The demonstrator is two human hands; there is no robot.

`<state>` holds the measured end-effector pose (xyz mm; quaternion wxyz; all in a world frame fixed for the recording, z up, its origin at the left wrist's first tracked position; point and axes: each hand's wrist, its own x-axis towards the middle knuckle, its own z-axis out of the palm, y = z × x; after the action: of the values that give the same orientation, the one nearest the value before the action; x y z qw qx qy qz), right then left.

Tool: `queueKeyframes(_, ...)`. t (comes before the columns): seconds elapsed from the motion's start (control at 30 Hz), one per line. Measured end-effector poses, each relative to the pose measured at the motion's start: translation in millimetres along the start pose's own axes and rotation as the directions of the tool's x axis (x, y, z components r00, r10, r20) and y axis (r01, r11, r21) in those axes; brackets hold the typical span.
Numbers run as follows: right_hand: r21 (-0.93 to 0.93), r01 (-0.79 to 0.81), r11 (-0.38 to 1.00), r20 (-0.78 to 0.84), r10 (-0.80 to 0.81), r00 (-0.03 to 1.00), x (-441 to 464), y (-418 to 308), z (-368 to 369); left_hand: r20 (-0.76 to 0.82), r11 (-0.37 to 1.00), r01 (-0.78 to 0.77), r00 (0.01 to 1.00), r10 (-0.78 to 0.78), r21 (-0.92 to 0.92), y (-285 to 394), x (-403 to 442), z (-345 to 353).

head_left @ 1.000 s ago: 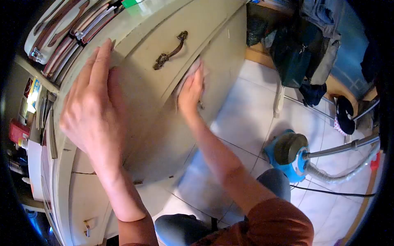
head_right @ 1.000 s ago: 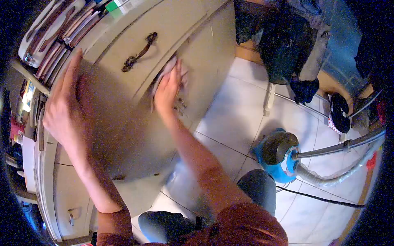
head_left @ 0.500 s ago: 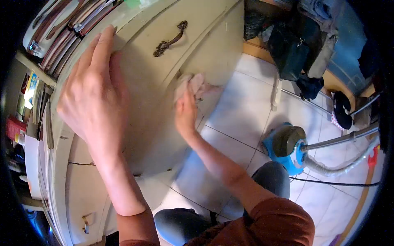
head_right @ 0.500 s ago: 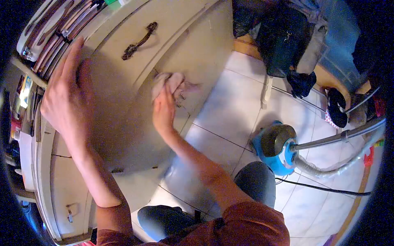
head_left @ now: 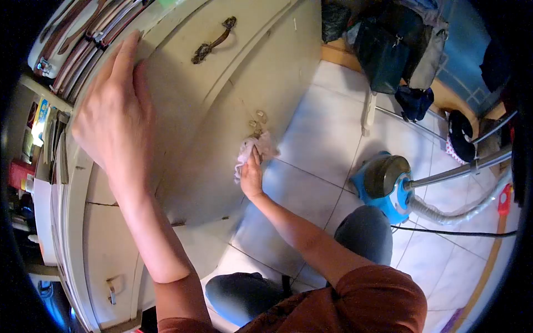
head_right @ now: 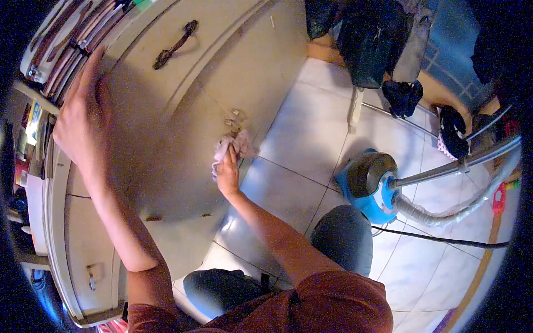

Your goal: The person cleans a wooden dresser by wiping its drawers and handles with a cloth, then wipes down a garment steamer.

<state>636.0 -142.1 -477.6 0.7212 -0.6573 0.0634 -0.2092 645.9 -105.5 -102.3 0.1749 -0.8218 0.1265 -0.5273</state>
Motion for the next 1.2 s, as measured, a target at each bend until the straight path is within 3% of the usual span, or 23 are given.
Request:
queueKeyframes(0.03,0.062,-0.08,0.995,0.028,0.079,0.996,-4.7,13.4,-3.0,0.005,1.0,-0.002,1.0,0.002,0.004,0.0,0.1,-0.6)
queueKeyframes(0.1,-0.365,0.123,0.923,0.031,-0.12,0.992,-3.4,52.6,-8.8,-0.011,0.999,-0.023,1.0,0.024,0.049,1.1,-0.5,-1.3)
queueKeyframes(0.13,-0.325,-0.022,0.946,-0.031,0.013,0.999,1.3,50.1,-11.0,-0.009,0.998,-0.023,1.0,0.024,0.05,1.4,-0.3,-1.6)
queueKeyframes(0.17,-0.324,-0.023,0.946,-0.028,0.015,1.0,5.6,47.6,-14.3,0.005,0.999,-0.013,1.0,0.012,0.046,1.1,-0.4,-2.1)
queueKeyframes(0.23,-0.157,-0.042,0.987,-0.182,0.013,0.983,17.1,-7.0,-25.7,0.028,0.999,-0.004,1.0,0.002,0.052,-0.4,-1.5,-2.4)
queueKeyframes(0.27,-0.198,0.073,0.978,-0.181,-0.109,0.977,21.4,-27.3,-28.8,0.005,0.999,-0.011,1.0,0.011,0.04,-0.7,-1.9,-1.7)
queueKeyframes(0.37,-0.28,0.203,0.938,-0.033,-0.22,0.975,27.5,-33.3,-25.2,0.032,1.0,0.001,0.999,-0.001,0.027,-3.3,-1.5,1.0)
queueKeyframes(0.5,-0.197,0.162,0.967,-0.15,-0.194,0.97,32.8,-12.7,-8.3,0.087,1.0,0.016,0.996,-0.017,0.012,-6.6,-2.2,2.3)
queueKeyframes(0.6,-0.221,0.081,0.972,-0.127,-0.111,0.986,35.3,-0.5,-11.0,0.102,0.996,0.036,0.994,-0.044,0.082,-2.2,-1.4,-0.1)
queueKeyframes(0.7,-0.35,0.128,0.928,-0.109,-0.175,0.978,33.8,-6.1,-5.1,0.086,0.997,0.02,0.996,-0.027,0.079,-4.9,-1.6,2.6)
queueKeyframes(0.83,-0.285,0.125,0.95,-0.041,-0.142,0.989,28.2,-18.7,-6.7,0.051,0.999,-0.006,0.999,0.004,0.035,-2.8,-3.4,1.6)
queueKeyframes(0.9,-0.275,-0.191,0.942,0.099,0.225,0.969,32.8,-23.0,-20.5,0.062,0.999,0.041,0.997,-0.043,0.025,0.1,-1.3,-0.2)
queueKeyframes(0.93,-0.276,-0.187,0.943,0.097,0.221,0.97,31.9,-14.3,-20.2,0.058,0.999,0.043,0.997,-0.044,0.023,-1.7,-1.2,0.3)
queueKeyframes(1.0,-0.287,0.133,0.949,0.057,-0.122,0.991,35.2,-3.9,-17.9,0.083,0.999,0.027,0.996,-0.031,0.046,-5.9,-1.0,4.2)
queueKeyframes(1.1,-0.185,0.163,0.969,0.048,-0.156,0.987,36.5,-14.9,-11.8,0.04,1.0,0.015,0.999,-0.016,0.018,-5.1,-2.5,4.4)
queueKeyframes(1.17,-0.161,0.082,0.983,0.028,-0.079,0.996,32.9,-6.3,-15.6,0.063,0.999,0.017,0.998,-0.02,0.037,-3.6,-2.7,3.0)
queueKeyframes(1.2,-0.262,-0.043,0.964,0.071,0.063,0.995,31.5,0.6,-19.5,0.064,0.998,0.025,0.998,-0.028,0.056,-3.3,-1.4,2.4)
